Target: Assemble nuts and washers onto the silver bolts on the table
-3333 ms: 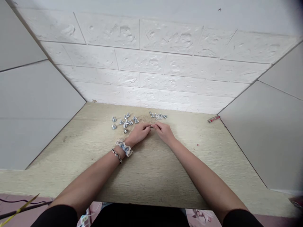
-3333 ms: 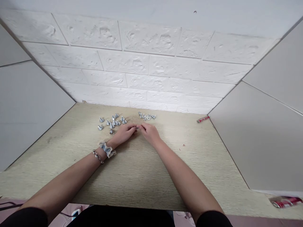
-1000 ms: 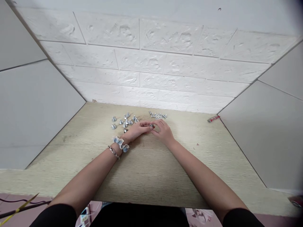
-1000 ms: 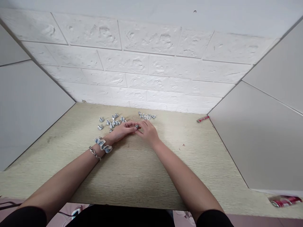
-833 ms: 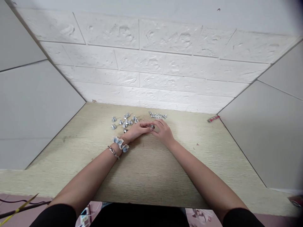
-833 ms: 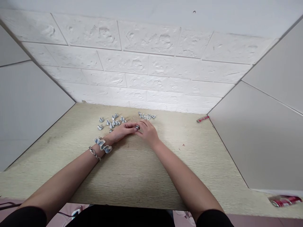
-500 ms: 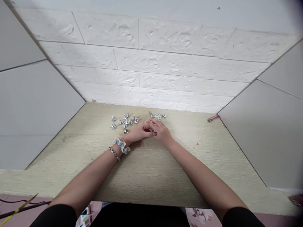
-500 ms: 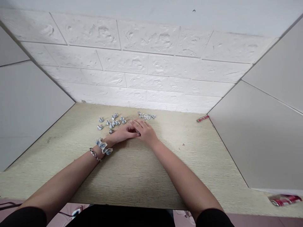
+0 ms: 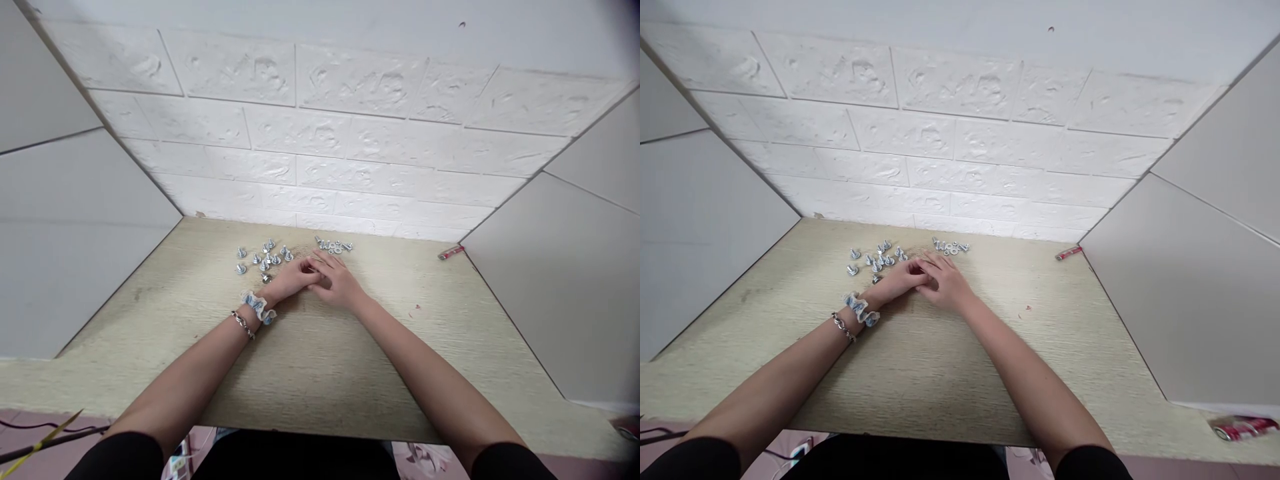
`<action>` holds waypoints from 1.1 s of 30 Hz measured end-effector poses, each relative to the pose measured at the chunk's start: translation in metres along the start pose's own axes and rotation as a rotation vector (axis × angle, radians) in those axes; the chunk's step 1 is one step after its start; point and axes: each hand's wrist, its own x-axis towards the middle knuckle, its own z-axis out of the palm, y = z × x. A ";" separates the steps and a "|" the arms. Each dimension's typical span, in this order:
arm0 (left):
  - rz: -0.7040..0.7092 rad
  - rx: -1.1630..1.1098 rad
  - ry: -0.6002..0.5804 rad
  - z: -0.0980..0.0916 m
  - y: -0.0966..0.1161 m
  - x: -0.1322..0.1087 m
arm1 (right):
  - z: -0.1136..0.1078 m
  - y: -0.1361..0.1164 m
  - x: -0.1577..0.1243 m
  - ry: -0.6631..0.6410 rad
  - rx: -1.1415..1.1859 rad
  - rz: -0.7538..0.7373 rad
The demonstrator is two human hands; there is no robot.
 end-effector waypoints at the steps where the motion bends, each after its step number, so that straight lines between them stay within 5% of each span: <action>1: -0.009 -0.026 0.021 -0.001 -0.001 0.001 | -0.001 0.000 0.000 0.026 0.023 0.008; 12: -0.158 -0.557 0.217 -0.003 0.007 -0.001 | -0.007 0.001 0.002 0.413 0.105 0.075; 26: -0.143 -0.395 0.091 -0.004 0.003 -0.002 | -0.003 0.003 0.002 0.400 -0.002 0.049; 33: -0.025 -0.216 -0.086 -0.001 -0.001 0.001 | 0.000 0.003 -0.001 0.214 -0.088 0.018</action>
